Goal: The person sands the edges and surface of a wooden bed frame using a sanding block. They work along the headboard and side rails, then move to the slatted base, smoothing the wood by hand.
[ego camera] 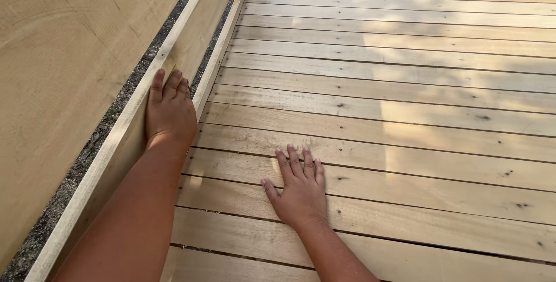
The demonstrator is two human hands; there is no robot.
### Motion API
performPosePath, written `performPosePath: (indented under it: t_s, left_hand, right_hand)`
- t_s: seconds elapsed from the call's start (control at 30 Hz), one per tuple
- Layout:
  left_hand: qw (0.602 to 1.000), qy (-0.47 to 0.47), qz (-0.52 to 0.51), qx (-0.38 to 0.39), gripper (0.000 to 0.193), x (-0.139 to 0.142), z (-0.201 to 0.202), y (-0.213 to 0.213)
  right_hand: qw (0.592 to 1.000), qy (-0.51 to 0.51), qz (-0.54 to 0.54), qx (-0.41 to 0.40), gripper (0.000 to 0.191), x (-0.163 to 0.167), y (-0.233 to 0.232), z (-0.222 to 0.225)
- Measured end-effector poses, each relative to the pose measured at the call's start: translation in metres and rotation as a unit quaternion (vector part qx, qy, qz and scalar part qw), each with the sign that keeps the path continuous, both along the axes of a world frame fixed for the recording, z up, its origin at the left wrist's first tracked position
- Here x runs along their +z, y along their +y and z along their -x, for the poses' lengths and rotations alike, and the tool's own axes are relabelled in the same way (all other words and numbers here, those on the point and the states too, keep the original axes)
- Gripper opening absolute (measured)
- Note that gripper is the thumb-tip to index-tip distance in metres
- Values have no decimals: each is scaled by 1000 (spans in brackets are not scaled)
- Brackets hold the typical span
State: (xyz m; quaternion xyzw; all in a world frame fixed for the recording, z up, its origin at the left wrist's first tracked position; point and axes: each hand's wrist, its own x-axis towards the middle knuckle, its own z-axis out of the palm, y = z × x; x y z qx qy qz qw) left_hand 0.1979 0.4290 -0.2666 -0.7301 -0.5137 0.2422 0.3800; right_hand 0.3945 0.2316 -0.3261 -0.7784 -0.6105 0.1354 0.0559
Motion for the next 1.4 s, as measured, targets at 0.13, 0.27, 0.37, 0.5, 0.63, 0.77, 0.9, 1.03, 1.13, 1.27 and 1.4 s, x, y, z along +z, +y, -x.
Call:
performPosePath:
  t_s: [0.13,0.27,0.37,0.5,0.63,0.77,0.9,1.03,1.13,1.27,1.4]
  left_hand:
    - [1000,-10,-11,5,58,-12,27,-61]
    - [997,-54,45,37,58,-23,75,-184]
    - [933,-345,86,-48,40,-29,106,-251]
    - [616,-709,175,296,35,-17,105,-284]
    - [449,-810,227,300,38,19,87,-289]
    - [569,-789,165,164,38,50,90,-293]
    - [881,-467,-23,-73,57,57,99,-292]
    - [936,-329,-114,-45,65,55,92,-272]
    - [901,-426,-77,33,60,62,86,-248]
    - [855,-497,32,143,46,76,86,-229]
    - [805,-571,29,160,40,82,84,-226]
  right_hand:
    - [1000,-1,-3,0,76,-9,1,-2]
    - [999,-4,-43,9,79,-16,5,-8]
    - [995,48,-89,27,83,-13,4,-6]
    - [825,523,-109,184,82,0,-25,27]
    - [625,747,90,208,62,13,-79,71]
    - [615,772,128,97,40,20,-95,75]
    - [708,684,-160,-78,34,15,-75,70]
    - [781,568,-261,6,45,1,-72,119]
    - [753,628,-187,66,57,-8,-77,195]
    - [682,722,-97,69,57,-20,-88,286]
    - [683,698,-209,51,58,-18,-49,302]
